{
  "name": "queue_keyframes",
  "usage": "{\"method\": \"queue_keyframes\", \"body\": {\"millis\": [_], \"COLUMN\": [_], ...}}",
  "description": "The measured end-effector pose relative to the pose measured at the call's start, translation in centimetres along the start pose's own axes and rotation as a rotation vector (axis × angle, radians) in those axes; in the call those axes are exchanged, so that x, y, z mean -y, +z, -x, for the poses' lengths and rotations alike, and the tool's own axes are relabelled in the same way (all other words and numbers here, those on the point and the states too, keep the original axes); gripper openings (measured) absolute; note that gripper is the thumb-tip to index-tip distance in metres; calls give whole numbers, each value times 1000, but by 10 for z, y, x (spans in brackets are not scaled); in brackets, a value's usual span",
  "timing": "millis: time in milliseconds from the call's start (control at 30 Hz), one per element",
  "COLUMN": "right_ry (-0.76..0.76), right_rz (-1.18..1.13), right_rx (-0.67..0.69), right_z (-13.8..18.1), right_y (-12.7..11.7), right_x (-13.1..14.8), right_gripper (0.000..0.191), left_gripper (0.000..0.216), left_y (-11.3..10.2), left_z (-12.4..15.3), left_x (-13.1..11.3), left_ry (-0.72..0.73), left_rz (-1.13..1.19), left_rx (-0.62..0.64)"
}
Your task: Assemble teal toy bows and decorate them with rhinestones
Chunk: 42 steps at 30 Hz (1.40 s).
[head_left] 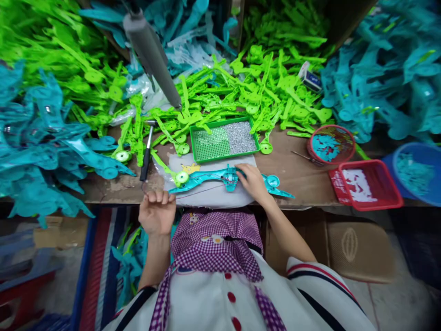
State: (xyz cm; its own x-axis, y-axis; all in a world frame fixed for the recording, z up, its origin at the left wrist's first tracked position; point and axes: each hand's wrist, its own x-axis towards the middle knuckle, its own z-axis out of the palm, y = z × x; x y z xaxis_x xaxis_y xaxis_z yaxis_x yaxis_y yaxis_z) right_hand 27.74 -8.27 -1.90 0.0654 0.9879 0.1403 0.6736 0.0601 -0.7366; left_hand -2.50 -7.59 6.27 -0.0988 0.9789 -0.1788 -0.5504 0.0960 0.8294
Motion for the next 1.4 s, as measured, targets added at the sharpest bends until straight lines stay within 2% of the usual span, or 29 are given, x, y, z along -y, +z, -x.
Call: {"method": "queue_keyframes", "body": {"millis": [100, 167, 200, 233, 300, 367, 433, 533, 633, 733, 800, 867, 967, 1033, 1100, 1200, 1300, 1400], "right_ry": [24, 21, -13, -74, -222, -299, -249, -136, -112, -80, -87, -130, -197, -156, -63, 125, 296, 324], "right_rz": [-131, -211, -238, -256, -276, -331, -420, -436, -265, -108, -91, -138, -258, -321, -343, -177, 88, 139], "right_rx": [-162, -250, -246, -199, -21, 175, 308, 402, 395, 328, 306, 322, 348, 220, -11, -294, -338, -351], "right_z": [5, 11, 13, 15, 18, 20, 24, 28, 16, -15, -37, -50, -48, -41, -41, -62, -97, -128], "right_y": [-12, -23, -28, -32, -34, -33, -33, -41, -52, -54, -52, -53, -64, -76, -89, -100, -104, -99], "right_x": [20, 46, 61, 75, 99, 112, 114, 110, 112, 122, 125, 119, 96, 74, 52, 18, -10, -21], "right_gripper": [33, 37, 42, 47, 47, 34, 30, 31, 30, 35, 39, 39, 44, 43, 36, 36, 39, 43], "left_gripper": [39, 36, 34, 33, 32, 31, 29, 27, 31, 32, 33, 35, 36, 31, 26, 19, 24, 37], "left_y": [1, 5, 7, 10, 15, 18, 19, 20, 25, 34, 42, 46, 43, 35, 24, 11, -2, -8], "left_z": [-5, -1, 3, 6, 11, 13, 13, 12, 11, 5, -1, -6, -9, -10, -9, -8, -10, -14], "left_x": [14, 28, 33, 38, 40, 35, 27, 22, 30, 43, 52, 61, 77, 89, 101, 117, 130, 141], "left_ry": [67, 123, 144, 160, 189, 235, 281, 285, 262, 292, 338, 383, 447, 524, 622, 735, 827, 956], "left_rz": [-125, -304, -412, -518, -671, -741, -809, -922, -954, -960, -949, -948, -1003, -1054, -1082, -1083, -1071, -1071], "left_rx": [-12, 89, 177, 281, 483, 578, 585, 628, 655, 566, 507, 466, 430, 423, 420, 452, 468, 426]}}
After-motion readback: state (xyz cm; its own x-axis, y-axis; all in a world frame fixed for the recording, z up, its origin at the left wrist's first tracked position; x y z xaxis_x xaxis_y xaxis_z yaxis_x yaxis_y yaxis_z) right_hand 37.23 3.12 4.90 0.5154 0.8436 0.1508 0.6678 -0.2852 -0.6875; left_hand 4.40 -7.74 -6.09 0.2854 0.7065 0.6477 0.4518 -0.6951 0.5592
